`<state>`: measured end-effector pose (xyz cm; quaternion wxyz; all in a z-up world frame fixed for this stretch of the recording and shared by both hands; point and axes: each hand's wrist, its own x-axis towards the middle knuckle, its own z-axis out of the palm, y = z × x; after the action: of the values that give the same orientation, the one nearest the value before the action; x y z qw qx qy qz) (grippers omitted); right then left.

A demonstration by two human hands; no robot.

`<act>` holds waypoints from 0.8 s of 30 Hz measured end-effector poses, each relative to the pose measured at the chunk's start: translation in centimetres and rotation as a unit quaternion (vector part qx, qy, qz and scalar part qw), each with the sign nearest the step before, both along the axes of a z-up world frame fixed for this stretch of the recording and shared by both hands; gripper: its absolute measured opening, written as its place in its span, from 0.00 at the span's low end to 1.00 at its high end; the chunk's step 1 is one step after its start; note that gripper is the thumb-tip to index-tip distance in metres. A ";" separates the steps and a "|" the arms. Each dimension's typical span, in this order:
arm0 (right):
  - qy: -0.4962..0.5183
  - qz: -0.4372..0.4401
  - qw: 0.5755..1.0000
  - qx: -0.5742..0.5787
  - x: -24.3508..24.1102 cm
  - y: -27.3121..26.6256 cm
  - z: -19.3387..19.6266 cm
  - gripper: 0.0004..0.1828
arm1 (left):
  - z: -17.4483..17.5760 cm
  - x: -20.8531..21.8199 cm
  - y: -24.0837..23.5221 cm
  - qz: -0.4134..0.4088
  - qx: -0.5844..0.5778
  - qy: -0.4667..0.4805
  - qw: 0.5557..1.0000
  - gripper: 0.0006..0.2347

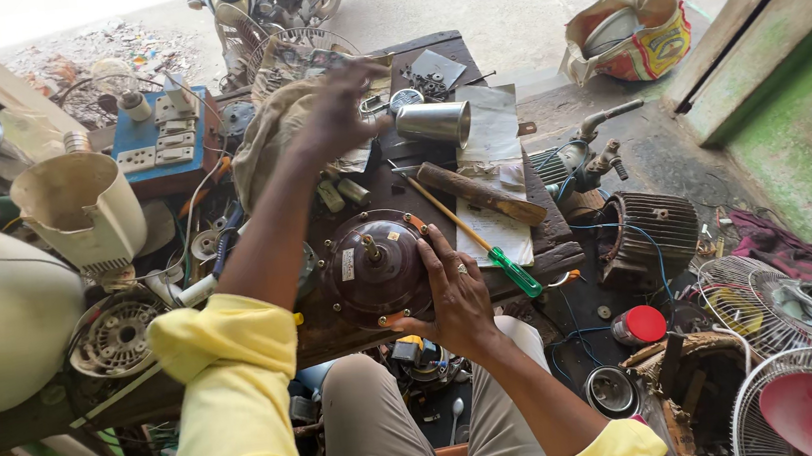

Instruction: The person works on a circular electrical component, likely a fan motor, using a wooden mallet and a small metal tool to tap and adjust parts. They also handle small cylindrical components and a cloth, moving items on the cluttered workbench to access the work area.

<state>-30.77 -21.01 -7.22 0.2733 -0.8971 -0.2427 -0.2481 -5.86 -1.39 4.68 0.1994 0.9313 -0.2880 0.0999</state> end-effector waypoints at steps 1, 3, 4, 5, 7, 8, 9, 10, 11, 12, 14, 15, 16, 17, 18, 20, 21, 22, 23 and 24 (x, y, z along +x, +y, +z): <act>-0.006 -0.001 1.000 -0.001 0.1 0.0 0.0 0.68 | -1.1 0.5 -2.4 -0.043 0.012 -0.025 0.999 0.34; -0.016 -0.005 1.000 -0.005 -0.1 0.1 -0.2 0.68 | -2.9 1.0 -4.8 -0.078 0.030 -0.001 0.996 0.39; -0.008 -0.005 1.000 -0.006 -0.1 0.0 -0.3 0.68 | -3.5 1.3 -5.6 -0.071 0.037 0.045 0.996 0.41; -0.001 -0.004 1.000 -0.007 -0.3 -0.1 -0.3 0.68 | -3.9 1.5 -6.2 -0.064 0.044 0.091 0.993 0.43; 0.005 -0.001 1.000 -0.008 0.0 -0.2 -0.2 0.67 | -4.0 2.0 -6.1 0.006 0.094 0.086 0.992 0.37; 0.010 -0.002 1.000 -0.009 -0.2 -0.1 -0.3 0.67 | -4.2 2.2 -5.7 0.040 0.120 0.085 0.988 0.33; 0.016 -0.002 1.000 -0.010 -0.2 -0.1 -0.4 0.66 | -4.1 2.5 -5.2 0.034 0.115 0.068 0.990 0.34; 0.009 -0.002 1.000 -0.010 -0.1 -0.1 -0.4 0.67 | -4.0 2.7 -4.2 0.035 0.108 0.053 0.992 0.34; 0.002 -0.002 1.000 -0.011 -0.1 -0.2 -0.5 0.67 | -4.0 2.7 -3.3 0.036 0.102 0.037 0.993 0.35; -0.004 -0.002 1.000 -0.010 0.0 -0.1 -0.5 0.67 | -3.8 2.8 -2.2 0.049 0.090 0.052 0.993 0.33; -0.008 0.001 1.000 -0.011 0.1 -0.2 -0.6 0.67 | -3.2 2.7 -0.1 0.073 0.067 0.085 0.991 0.30; -0.008 0.000 1.000 -0.012 0.0 -0.2 -0.7 0.67 | -3.0 2.5 0.6 0.075 0.037 0.084 0.993 0.30; -0.005 -0.001 1.000 -0.011 0.0 -0.2 -0.7 0.67 | -2.6 2.4 1.3 0.078 0.006 0.081 0.994 0.31; -0.003 -0.003 1.000 -0.011 -0.2 -0.1 -0.6 0.67 | -2.1 2.1 1.8 0.081 -0.025 0.077 0.993 0.32; -0.004 -0.006 1.000 -0.011 0.0 -0.1 -0.4 0.67 | -1.5 2.0 2.1 0.086 -0.026 0.074 0.993 0.32; -0.013 0.001 1.000 0.000 0.1 0.0 -0.2 0.67 | -0.6 1.6 1.8 0.090 -0.028 0.070 0.993 0.33; -0.017 0.003 1.000 0.005 -0.1 0.0 -0.2 0.67 | -0.4 1.3 1.4 0.093 -0.020 0.091 0.991 0.34; -0.017 0.001 1.000 0.004 0.0 0.0 -0.2 0.66 | -0.3 1.1 1.0 0.097 -0.014 0.112 0.989 0.34; -0.018 -0.001 1.000 0.003 0.0 0.0 -0.2 0.66 | -0.3 0.8 0.5 0.101 -0.007 0.132 0.986 0.35; -0.019 0.000 1.000 0.002 0.0 0.0 -0.2 0.66 | -0.4 0.6 -0.2 0.106 0.040 0.120 0.986 0.34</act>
<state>-30.82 -20.99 -7.37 0.2708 -0.8918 -0.2468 -0.2655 -5.24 -1.59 4.28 0.1835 0.9690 -0.1654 -0.0036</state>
